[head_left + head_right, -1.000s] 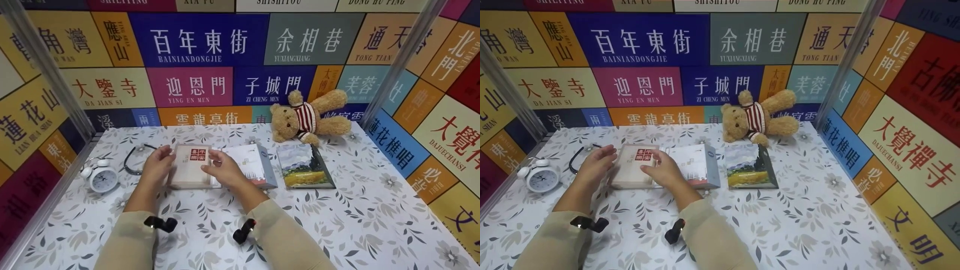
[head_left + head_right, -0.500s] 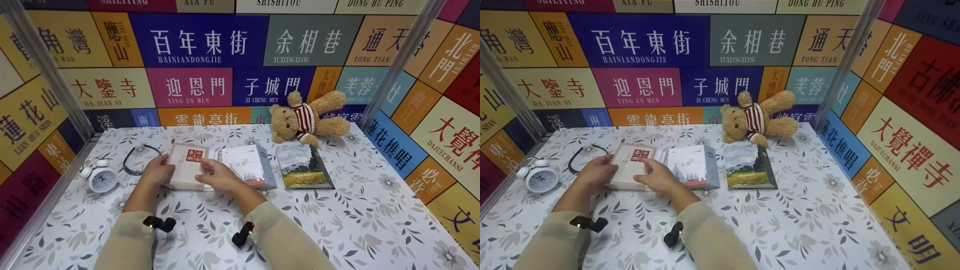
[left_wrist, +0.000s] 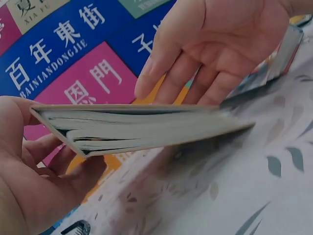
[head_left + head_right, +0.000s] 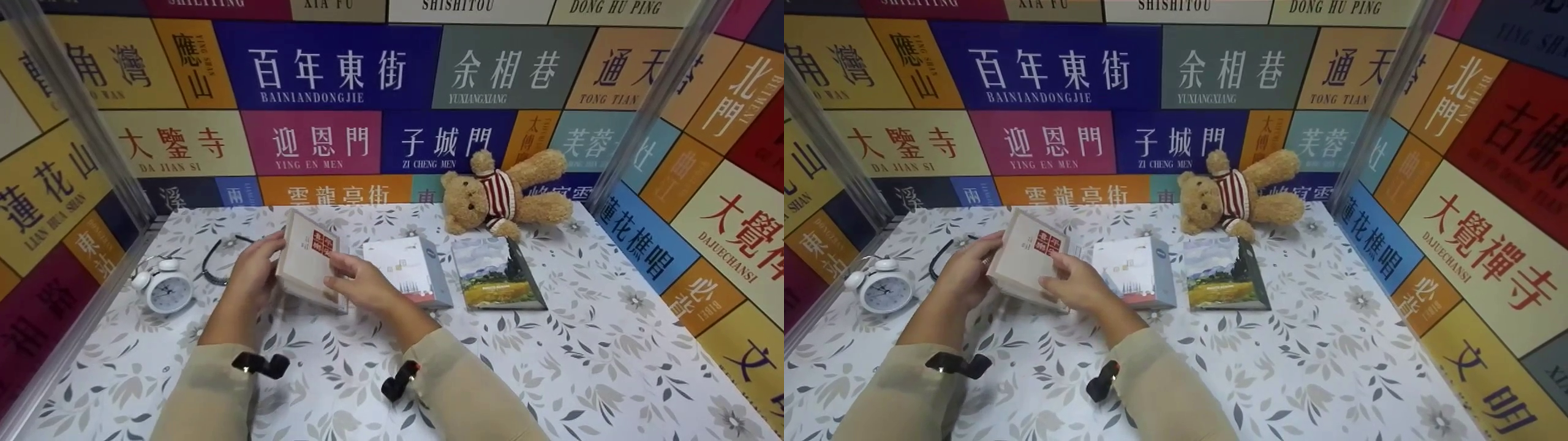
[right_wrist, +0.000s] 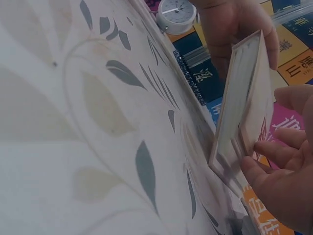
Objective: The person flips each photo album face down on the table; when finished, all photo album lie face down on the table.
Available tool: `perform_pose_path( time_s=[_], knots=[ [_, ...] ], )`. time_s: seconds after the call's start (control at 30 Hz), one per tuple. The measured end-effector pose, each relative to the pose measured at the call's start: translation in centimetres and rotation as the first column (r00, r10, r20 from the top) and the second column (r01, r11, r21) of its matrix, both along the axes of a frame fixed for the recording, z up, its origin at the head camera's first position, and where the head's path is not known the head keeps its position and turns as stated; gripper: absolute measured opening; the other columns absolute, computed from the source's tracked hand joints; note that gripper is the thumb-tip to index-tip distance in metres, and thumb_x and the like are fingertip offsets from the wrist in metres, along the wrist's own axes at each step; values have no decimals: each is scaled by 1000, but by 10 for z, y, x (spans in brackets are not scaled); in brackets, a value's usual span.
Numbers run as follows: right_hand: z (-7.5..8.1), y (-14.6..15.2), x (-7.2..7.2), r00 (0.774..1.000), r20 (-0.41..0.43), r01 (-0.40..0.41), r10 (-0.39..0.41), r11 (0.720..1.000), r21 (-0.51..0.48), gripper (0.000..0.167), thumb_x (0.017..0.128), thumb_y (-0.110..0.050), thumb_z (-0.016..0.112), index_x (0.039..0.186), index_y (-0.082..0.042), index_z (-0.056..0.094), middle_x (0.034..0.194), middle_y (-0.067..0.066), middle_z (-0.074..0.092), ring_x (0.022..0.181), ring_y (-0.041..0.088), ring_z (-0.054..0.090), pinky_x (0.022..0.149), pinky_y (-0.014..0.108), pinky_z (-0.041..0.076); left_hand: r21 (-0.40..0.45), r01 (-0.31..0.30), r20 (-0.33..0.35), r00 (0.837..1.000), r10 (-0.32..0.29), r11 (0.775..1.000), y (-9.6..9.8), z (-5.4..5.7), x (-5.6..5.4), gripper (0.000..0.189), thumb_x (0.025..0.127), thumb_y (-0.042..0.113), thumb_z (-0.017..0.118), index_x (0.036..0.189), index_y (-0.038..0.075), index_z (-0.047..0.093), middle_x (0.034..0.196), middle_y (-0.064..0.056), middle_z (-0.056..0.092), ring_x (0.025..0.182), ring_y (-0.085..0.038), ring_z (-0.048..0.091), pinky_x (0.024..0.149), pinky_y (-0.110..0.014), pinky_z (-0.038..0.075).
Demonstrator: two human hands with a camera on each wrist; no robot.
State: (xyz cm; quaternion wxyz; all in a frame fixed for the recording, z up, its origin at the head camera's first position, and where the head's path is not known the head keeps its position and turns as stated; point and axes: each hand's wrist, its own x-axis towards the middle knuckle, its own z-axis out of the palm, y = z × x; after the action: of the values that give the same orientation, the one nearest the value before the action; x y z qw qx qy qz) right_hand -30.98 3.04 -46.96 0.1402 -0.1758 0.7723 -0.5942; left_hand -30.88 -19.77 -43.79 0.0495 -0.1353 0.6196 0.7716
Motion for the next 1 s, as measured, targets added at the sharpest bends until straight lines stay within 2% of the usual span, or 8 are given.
perform_pose_path(
  time_s=[0.13, 0.23, 0.37, 0.5, 0.67, 0.83, 1.0],
  knots=[
    [3, 0, 1, 1000, 15, -12, 13, 1000, -19, 65, 102, -31, 73, 161, -18, 49, 165, 4, 53, 154, 26, 50, 128, 42, 41, -3, 27, -83, 996, -27, 1000, 8, 7, 4, 51, 111, 33, 55, 161, 21, 51, 165, -9, 52, 147, -25, 56, 109, -32, 58],
    [6, 0, 1, 1000, 18, -14, 15, 998, -58, 64, 104, -33, 71, 162, -18, 48, 165, 4, 53, 154, 25, 49, 128, 41, 42, -7, 51, -163, 985, -51, 999, 14, 9, 6, 54, 112, 31, 54, 163, 14, 46, 166, -14, 50, 147, -26, 56, 118, -34, 52],
    [12, 2, 2, 999, 26, -32, 36, 988, -149, 62, 106, -30, 67, 163, -17, 46, 166, 5, 51, 154, 26, 49, 125, 42, 46, -31, 69, -221, 972, -74, 997, 22, 9, 6, 60, 112, 26, 56, 165, 4, 38, 170, -17, 43, 151, -27, 50, 130, -40, 39],
    [18, 4, 3, 997, 36, -57, 67, 971, -232, 58, 109, -31, 62, 164, -20, 45, 168, 6, 49, 148, 28, 56, 120, 45, 51, -73, 119, -217, 967, -132, 990, 30, 9, 6, 68, 110, 26, 58, 168, 2, 30, 174, -15, 36, 157, -29, 41, 133, -43, 33],
    [24, 4, 2, 998, 42, -40, 55, 953, -300, 59, 111, -31, 60, 166, -21, 42, 168, 7, 47, 145, 29, 60, 120, 53, 50, -120, 175, -190, 962, -196, 977, 38, 8, 9, 71, 109, 30, 62, 169, 8, 30, 174, -10, 35, 156, -24, 42, 132, -41, 36],
    [24, 4, 3, 997, 72, 17, 4, 959, -284, 62, 108, -32, 65, 165, -24, 43, 165, 9, 49, 145, 29, 59, 115, 45, 56, -189, 189, -144, 965, -218, 964, 42, 5, 9, 74, 106, 37, 66, 169, 13, 34, 169, -11, 45, 148, -25, 51, 125, -38, 43],
    [20, 4, 3, 996, 90, 30, -8, 968, -248, 65, 105, -34, 71, 164, -26, 45, 166, 8, 49, 143, 28, 61, 112, 41, 58, -196, 175, -118, 973, -200, 965, 42, 1, 7, 76, 103, 37, 69, 169, 17, 35, 168, -11, 45, 142, -26, 55, 112, -27, 52]
  ],
)
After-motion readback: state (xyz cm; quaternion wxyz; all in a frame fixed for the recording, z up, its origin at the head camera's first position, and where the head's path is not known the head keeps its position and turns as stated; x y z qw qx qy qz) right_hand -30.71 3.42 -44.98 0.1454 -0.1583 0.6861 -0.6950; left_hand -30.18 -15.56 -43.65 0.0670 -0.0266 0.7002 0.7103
